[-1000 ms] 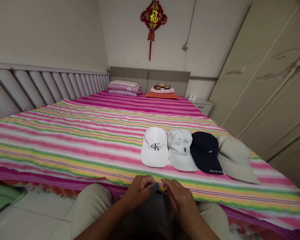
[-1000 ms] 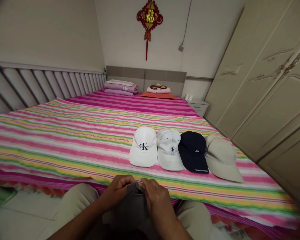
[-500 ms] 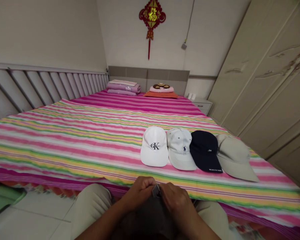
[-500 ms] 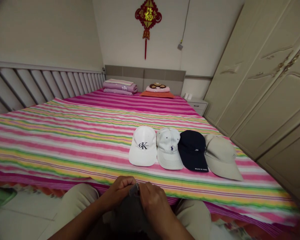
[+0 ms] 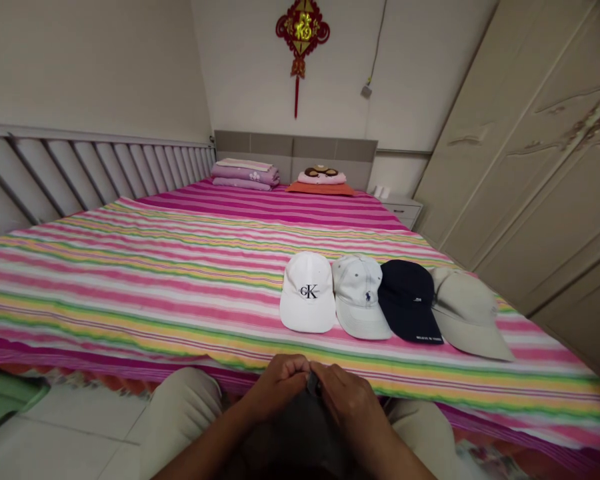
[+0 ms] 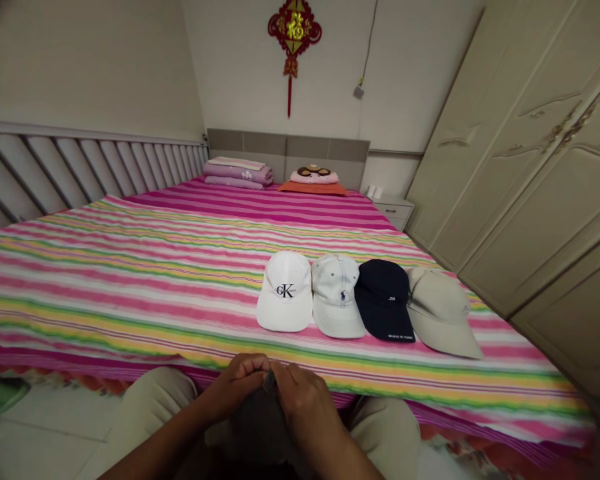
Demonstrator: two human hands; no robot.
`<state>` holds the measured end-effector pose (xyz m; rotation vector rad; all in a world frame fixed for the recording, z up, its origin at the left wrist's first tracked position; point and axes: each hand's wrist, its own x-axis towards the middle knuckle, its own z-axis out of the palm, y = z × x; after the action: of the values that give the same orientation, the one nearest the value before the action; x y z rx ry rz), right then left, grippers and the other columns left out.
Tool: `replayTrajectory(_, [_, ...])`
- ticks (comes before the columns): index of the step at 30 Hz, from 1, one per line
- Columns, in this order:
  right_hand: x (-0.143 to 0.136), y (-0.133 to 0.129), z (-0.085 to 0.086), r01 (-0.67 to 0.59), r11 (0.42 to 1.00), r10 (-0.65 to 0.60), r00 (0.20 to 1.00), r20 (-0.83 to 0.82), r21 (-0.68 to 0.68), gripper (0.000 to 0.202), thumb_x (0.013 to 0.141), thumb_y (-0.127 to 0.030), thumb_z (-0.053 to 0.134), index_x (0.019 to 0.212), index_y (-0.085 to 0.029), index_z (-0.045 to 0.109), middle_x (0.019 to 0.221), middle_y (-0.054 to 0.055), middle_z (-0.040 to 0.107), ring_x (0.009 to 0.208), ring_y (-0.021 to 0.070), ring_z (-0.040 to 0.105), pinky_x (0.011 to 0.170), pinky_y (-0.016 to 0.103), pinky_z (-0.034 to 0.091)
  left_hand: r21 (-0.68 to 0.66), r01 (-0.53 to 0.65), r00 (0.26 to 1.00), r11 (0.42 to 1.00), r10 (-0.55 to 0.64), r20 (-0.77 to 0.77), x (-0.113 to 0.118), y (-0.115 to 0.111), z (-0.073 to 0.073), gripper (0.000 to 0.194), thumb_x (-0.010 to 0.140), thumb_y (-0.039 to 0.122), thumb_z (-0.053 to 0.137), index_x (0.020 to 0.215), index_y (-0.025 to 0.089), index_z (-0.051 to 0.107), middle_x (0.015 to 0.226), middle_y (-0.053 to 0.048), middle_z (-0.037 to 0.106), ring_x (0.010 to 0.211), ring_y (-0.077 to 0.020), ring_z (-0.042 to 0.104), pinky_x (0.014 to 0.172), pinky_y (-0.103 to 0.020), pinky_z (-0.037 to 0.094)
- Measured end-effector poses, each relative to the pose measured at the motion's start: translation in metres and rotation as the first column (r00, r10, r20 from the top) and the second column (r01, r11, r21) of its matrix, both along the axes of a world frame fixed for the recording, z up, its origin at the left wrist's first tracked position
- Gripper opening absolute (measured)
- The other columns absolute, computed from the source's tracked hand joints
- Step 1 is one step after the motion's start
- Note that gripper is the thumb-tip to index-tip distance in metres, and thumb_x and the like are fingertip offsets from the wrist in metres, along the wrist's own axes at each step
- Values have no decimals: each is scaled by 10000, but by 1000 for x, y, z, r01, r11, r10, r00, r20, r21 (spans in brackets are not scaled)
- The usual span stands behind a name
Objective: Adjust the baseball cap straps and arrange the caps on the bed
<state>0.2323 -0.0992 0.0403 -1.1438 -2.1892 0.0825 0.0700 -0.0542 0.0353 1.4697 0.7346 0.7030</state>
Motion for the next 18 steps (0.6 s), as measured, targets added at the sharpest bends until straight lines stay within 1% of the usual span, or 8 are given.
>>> replayTrajectory(4, [-6,2,0,28,950,-122,950,-287,-312,159,795,-183,393,834,-189,547,674,34,610,595,163,548,531,258,389,57,17,999,998,-15,-42,0,-3,6,215,750,292,487,604,134,486,562,38,379,545,-75,313,505,-191,261])
replayTrajectory(7, [-15,5,-4,-149,766,-427,609,-668,-625,132,772,-275,404,701,-195,480,466,-41,478,426,115,430,437,218,312,133,132,990,982,-136,25,2,-6,16,237,784,311,455,680,127,563,614,4,473,624,-107,429,613,-219,345])
replayTrajectory(9, [-17,7,-5,-317,683,-556,360,-749,-658,165,754,-340,432,704,-190,477,422,-63,431,382,97,374,419,208,279,154,175,977,972,-191,99,3,-7,19,263,803,325,430,719,123,577,647,-19,516,677,-131,473,694,-257,366])
replayTrajectory(10, [-17,8,-5,-355,672,-575,301,-760,-650,188,745,-369,457,735,-185,493,430,-64,438,387,93,371,428,208,277,143,171,974,975,-188,122,3,-7,19,264,802,332,434,722,123,574,644,-20,516,674,-132,472,698,-262,367])
replayTrajectory(12, [-14,8,-1,-351,702,-530,324,-784,-620,246,721,-406,522,811,-177,532,517,-39,510,471,107,432,481,219,310,81,121,982,989,-132,138,2,-5,16,252,783,346,469,702,125,558,610,0,482,615,-109,433,631,-236,354])
replayTrajectory(14, [-9,7,3,-371,715,-417,453,-788,-592,281,686,-415,587,829,-173,564,659,-6,571,613,135,489,563,238,345,-1,72,988,997,-71,139,-1,-2,11,247,750,362,518,682,125,544,588,18,444,560,-84,380,548,-206,307])
replayTrajectory(16, [-5,5,6,-444,664,-335,543,-770,-602,255,661,-405,627,728,-165,570,683,-1,568,637,138,483,577,242,341,-96,48,985,994,-32,167,-4,1,7,255,717,375,557,680,124,541,580,25,438,529,-71,357,509,-196,274])
replayTrajectory(18, [-3,4,6,-508,600,-358,519,-776,-618,258,654,-386,646,625,-158,528,580,-22,528,549,107,436,534,226,311,-182,44,978,982,-6,208,-6,2,5,255,670,364,611,671,119,542,566,25,452,506,-64,364,490,-191,265])
